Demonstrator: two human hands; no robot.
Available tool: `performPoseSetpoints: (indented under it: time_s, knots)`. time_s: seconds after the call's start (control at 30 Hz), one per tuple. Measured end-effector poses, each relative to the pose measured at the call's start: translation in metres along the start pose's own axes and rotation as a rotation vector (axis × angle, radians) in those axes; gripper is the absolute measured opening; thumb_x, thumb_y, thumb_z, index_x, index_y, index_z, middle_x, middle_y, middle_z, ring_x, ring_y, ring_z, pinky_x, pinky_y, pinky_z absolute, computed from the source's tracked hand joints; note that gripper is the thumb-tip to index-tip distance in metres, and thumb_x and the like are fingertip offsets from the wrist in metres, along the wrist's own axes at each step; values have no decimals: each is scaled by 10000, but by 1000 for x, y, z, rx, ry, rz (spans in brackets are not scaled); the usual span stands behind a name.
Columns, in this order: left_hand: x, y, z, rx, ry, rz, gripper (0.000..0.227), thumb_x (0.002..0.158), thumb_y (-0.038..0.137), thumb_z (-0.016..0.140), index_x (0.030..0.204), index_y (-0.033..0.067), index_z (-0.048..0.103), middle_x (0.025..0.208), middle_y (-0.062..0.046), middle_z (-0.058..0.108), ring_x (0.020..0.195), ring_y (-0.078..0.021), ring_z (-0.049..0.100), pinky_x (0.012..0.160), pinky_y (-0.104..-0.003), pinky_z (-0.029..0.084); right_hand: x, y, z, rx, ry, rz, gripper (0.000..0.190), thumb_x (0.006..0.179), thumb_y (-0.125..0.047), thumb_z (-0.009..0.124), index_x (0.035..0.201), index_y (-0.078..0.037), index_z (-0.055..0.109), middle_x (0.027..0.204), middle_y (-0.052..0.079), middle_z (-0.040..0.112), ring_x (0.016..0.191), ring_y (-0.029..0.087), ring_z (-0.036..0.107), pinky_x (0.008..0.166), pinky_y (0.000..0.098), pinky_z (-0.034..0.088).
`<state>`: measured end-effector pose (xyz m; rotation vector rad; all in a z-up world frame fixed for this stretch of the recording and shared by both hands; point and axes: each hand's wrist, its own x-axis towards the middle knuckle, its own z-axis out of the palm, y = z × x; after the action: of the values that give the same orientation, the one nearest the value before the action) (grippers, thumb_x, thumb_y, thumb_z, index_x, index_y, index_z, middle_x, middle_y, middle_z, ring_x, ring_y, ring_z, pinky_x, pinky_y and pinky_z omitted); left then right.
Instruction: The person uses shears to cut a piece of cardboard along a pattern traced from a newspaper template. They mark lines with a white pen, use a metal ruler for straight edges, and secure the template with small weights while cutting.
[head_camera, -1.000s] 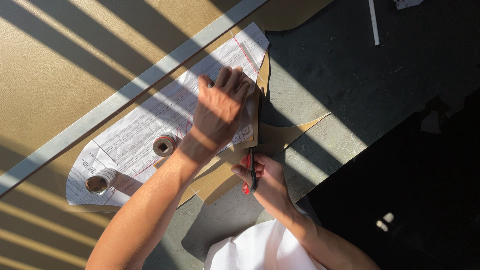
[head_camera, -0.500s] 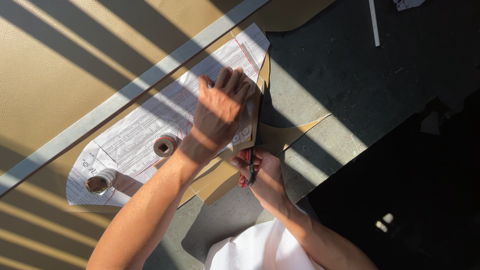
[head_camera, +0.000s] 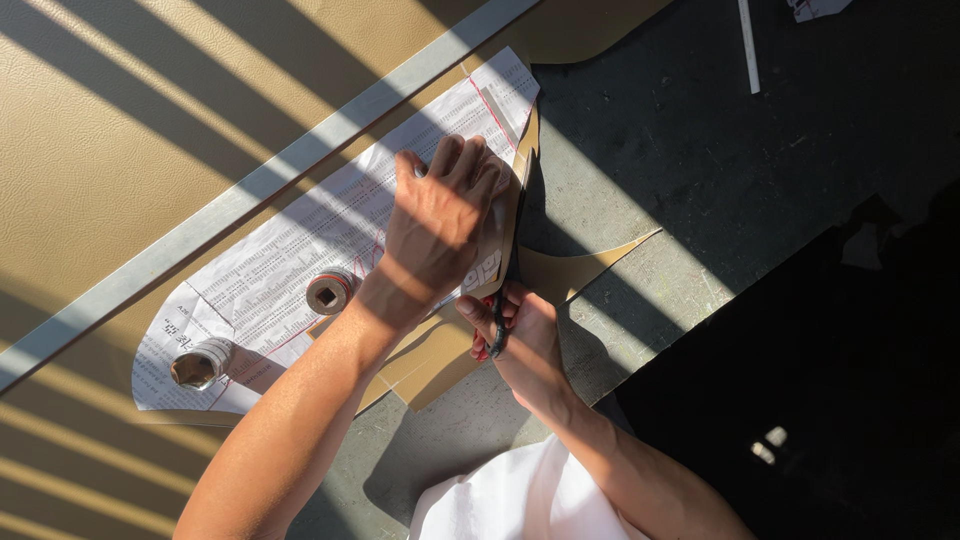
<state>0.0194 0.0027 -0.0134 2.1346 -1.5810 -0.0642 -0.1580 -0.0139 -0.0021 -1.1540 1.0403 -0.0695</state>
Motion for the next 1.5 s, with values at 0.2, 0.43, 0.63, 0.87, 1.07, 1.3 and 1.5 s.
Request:
performPoseSetpoints:
  time_s: [0.2, 0.43, 0.63, 0.87, 1.07, 1.3, 1.5]
  knots:
    - [2, -2, -1, 25, 3, 13, 307, 866, 240, 714, 1124, 77, 677, 1285, -101, 636, 1163, -243, 550, 883, -493, 414, 9, -2, 3, 63, 22, 21, 341, 846, -318, 823, 855, -38, 629, 610, -5, 581, 523, 82, 591, 495, 235, 526]
    - [4, 0, -3, 20, -52, -12, 309, 867, 260, 735, 1121, 94, 684, 1254, -89, 614, 1146, -245, 551, 874, -483, 413, 13, 3, 6, 117, 17, -38, 323, 861, -306, 820, 874, -45, 630, 622, -2, 578, 522, 79, 577, 500, 237, 524]
    - [3, -1, -2, -5, -10, 5, 307, 841, 269, 735, 1092, 96, 694, 1263, -109, 634, 1127, -250, 555, 860, -479, 413, 14, 3, 6, 114, 44, -23, 340, 855, -296, 816, 863, -28, 608, 611, 21, 597, 515, 104, 603, 492, 250, 525]
    - [1, -8, -1, -2, -37, 23, 314, 870, 284, 759, 1091, 69, 701, 1254, -101, 659, 1137, -242, 562, 858, -467, 411, 24, -2, 2, 155, 27, -23, 390, 832, -357, 813, 894, -14, 638, 632, 31, 612, 534, 121, 618, 505, 264, 543]
    - [6, -5, -6, 35, -103, -13, 462, 790, 230, 741, 1219, 73, 671, 1330, -105, 632, 1191, -235, 556, 874, -506, 415, 5, 12, -28, -31, 36, 53, 309, 873, -254, 789, 911, 4, 624, 634, 34, 615, 528, 110, 596, 482, 259, 499]
    - [-59, 22, -23, -68, 100, -95, 540, 858, 62, 686, 1383, 8, 575, 1527, -184, 493, 1428, -350, 447, 1193, -517, 357, -100, 56, -151, -510, 205, 93, 264, 806, -151, 825, 953, 25, 694, 604, 49, 614, 507, 75, 567, 449, 244, 435]
    - [-135, 80, -18, -211, 24, -372, 519, 995, 118, 671, 1475, -4, 515, 1550, -179, 455, 1422, -341, 425, 1184, -497, 321, -144, 86, -204, -414, 780, 244, 198, 969, -169, 736, 1016, 13, 674, 683, 65, 623, 578, 133, 612, 546, 260, 541]
